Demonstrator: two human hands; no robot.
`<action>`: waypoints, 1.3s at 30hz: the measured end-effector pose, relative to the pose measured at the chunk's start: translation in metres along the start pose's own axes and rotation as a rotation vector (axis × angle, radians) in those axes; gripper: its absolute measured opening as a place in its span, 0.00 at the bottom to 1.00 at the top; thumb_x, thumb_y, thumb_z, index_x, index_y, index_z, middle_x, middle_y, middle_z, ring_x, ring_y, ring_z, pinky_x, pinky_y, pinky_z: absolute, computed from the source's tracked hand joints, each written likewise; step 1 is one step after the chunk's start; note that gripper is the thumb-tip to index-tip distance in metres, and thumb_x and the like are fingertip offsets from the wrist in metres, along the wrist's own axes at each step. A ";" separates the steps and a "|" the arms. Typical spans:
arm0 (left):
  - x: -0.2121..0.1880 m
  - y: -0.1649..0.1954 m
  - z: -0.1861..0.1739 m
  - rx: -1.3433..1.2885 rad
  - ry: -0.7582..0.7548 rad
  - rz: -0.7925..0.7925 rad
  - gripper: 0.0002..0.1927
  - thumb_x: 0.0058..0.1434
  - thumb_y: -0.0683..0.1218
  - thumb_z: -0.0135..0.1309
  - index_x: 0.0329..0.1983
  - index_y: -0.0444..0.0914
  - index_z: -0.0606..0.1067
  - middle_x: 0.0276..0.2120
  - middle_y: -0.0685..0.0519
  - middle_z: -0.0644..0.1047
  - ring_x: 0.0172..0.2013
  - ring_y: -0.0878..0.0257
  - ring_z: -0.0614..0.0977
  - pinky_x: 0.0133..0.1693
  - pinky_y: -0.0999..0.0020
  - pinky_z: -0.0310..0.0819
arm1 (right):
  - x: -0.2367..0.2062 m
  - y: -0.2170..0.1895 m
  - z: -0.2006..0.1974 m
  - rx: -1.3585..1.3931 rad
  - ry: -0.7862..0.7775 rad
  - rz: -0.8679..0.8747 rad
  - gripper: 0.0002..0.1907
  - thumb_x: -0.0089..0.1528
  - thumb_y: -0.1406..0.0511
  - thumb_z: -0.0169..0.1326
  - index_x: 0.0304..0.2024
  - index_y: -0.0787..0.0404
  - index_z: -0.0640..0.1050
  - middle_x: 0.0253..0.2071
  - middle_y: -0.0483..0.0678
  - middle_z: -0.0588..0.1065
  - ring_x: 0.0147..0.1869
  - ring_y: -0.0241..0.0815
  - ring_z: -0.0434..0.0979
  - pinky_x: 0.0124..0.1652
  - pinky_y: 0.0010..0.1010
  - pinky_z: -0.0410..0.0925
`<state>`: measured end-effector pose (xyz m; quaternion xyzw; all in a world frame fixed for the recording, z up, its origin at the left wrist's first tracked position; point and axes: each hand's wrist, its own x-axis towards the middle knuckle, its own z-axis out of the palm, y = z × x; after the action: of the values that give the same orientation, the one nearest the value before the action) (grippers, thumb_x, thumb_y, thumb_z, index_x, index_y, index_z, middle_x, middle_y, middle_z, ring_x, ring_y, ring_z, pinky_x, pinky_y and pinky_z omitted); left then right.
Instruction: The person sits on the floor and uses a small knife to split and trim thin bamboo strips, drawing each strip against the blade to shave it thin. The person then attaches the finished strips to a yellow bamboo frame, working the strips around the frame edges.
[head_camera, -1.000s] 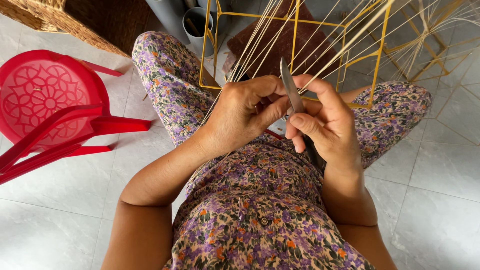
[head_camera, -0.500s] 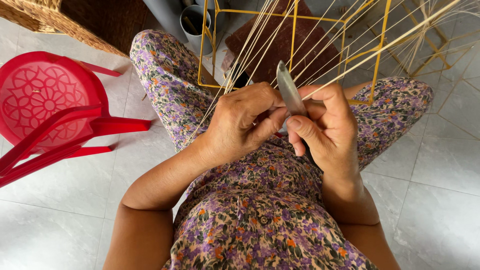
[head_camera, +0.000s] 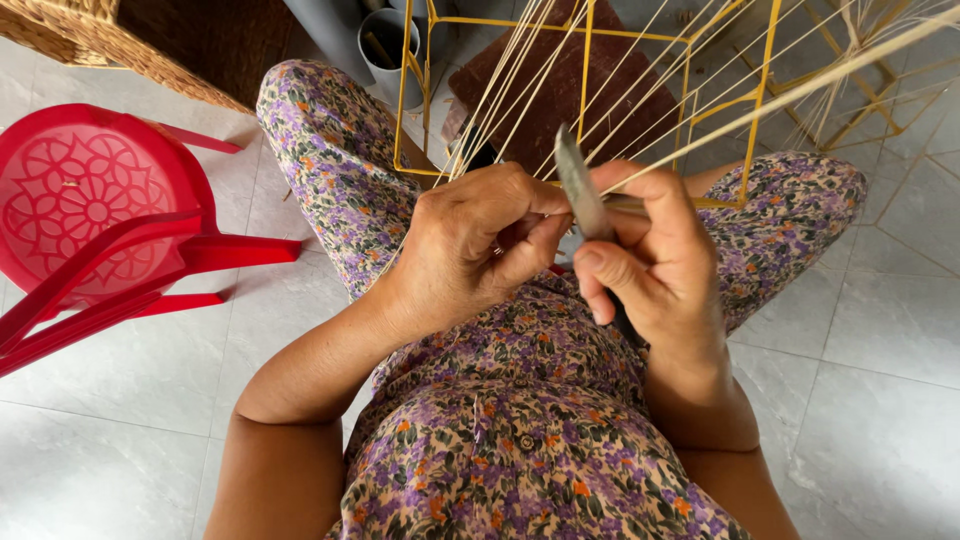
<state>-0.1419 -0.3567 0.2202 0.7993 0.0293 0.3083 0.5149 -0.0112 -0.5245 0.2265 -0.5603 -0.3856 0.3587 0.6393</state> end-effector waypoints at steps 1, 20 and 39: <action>0.000 0.000 0.001 0.001 0.007 -0.008 0.04 0.67 0.37 0.60 0.41 0.35 0.76 0.31 0.51 0.75 0.30 0.61 0.80 0.33 0.66 0.74 | 0.001 0.000 0.002 0.005 -0.019 0.008 0.23 0.71 0.66 0.54 0.63 0.67 0.63 0.34 0.49 0.74 0.26 0.31 0.70 0.24 0.20 0.64; -0.014 0.000 0.005 -0.005 -0.059 0.121 0.07 0.69 0.39 0.59 0.47 0.36 0.74 0.33 0.53 0.75 0.34 0.60 0.81 0.35 0.68 0.76 | -0.002 0.015 -0.009 -0.020 0.114 -0.056 0.10 0.76 0.67 0.54 0.50 0.69 0.70 0.27 0.48 0.73 0.20 0.29 0.66 0.20 0.18 0.60; -0.009 0.003 -0.007 0.000 -0.120 0.057 0.02 0.72 0.40 0.57 0.44 0.36 0.76 0.35 0.51 0.81 0.33 0.59 0.85 0.35 0.66 0.78 | 0.000 0.019 -0.005 0.031 0.023 -0.123 0.15 0.73 0.66 0.55 0.55 0.67 0.67 0.30 0.48 0.72 0.21 0.29 0.67 0.20 0.17 0.59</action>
<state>-0.1537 -0.3556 0.2201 0.8167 -0.0245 0.2747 0.5069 -0.0069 -0.5241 0.2073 -0.5297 -0.4065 0.3181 0.6730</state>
